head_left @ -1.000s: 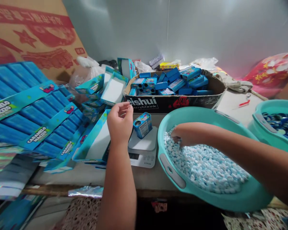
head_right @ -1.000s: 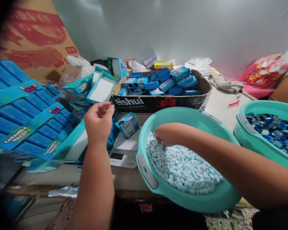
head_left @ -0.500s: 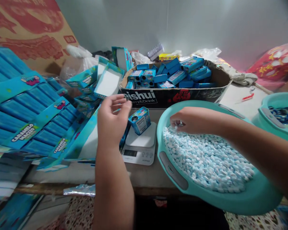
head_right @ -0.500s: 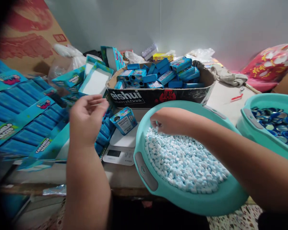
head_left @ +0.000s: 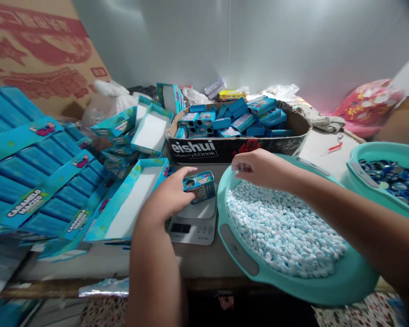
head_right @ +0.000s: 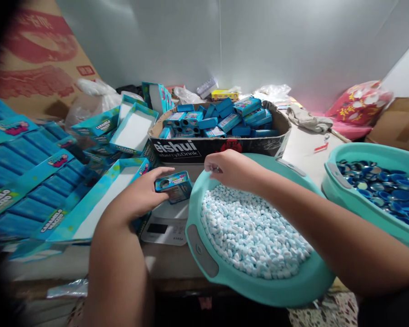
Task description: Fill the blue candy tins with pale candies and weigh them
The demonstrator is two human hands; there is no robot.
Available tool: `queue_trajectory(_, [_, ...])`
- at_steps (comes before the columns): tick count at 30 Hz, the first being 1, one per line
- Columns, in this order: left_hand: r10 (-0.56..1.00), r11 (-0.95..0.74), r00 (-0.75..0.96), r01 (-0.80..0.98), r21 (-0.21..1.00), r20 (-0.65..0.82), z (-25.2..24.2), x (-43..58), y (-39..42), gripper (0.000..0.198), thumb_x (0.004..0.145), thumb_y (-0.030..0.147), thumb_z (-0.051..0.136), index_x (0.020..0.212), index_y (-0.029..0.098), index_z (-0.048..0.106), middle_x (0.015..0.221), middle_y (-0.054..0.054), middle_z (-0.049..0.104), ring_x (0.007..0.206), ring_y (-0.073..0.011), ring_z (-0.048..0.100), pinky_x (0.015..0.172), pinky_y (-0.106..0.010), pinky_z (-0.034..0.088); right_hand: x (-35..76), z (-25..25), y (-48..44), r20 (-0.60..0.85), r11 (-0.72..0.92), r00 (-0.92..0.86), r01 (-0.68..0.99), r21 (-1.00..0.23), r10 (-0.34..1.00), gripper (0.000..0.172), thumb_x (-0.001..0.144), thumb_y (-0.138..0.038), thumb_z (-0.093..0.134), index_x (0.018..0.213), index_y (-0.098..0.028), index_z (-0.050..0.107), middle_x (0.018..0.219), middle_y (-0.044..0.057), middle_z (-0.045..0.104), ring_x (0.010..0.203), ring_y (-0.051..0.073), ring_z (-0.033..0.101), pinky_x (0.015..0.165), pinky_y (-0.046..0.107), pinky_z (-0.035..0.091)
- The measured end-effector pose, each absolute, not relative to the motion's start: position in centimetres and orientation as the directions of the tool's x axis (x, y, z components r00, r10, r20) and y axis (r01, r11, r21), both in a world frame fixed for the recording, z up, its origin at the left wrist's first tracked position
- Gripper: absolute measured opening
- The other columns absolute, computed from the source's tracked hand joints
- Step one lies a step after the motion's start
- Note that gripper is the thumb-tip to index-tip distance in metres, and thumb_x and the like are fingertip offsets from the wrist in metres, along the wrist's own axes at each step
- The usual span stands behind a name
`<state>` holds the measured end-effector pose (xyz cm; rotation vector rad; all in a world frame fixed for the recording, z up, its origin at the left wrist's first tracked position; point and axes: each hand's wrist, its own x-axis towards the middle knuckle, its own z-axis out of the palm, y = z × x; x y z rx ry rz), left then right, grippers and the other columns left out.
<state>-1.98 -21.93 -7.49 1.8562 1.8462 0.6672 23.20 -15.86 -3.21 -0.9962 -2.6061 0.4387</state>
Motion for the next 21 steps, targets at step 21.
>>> queue_trajectory(21, [0.869,-0.285,-0.442,-0.085,0.955,0.221,-8.2,-0.4,-19.3,0.046,0.082,0.057,0.056,0.090,0.014,0.071,0.071,-0.006,0.069,0.064,-0.0168,0.064,0.056,-0.025,0.046,12.9,-1.2,-15.7,0.205,0.933,-0.925,0.269,-0.238,0.319,0.014,0.074,-0.006,0.057,0.083,-0.015,0.064,0.075,0.002,0.063,0.064,0.011,0.047,0.061,0.024,0.030])
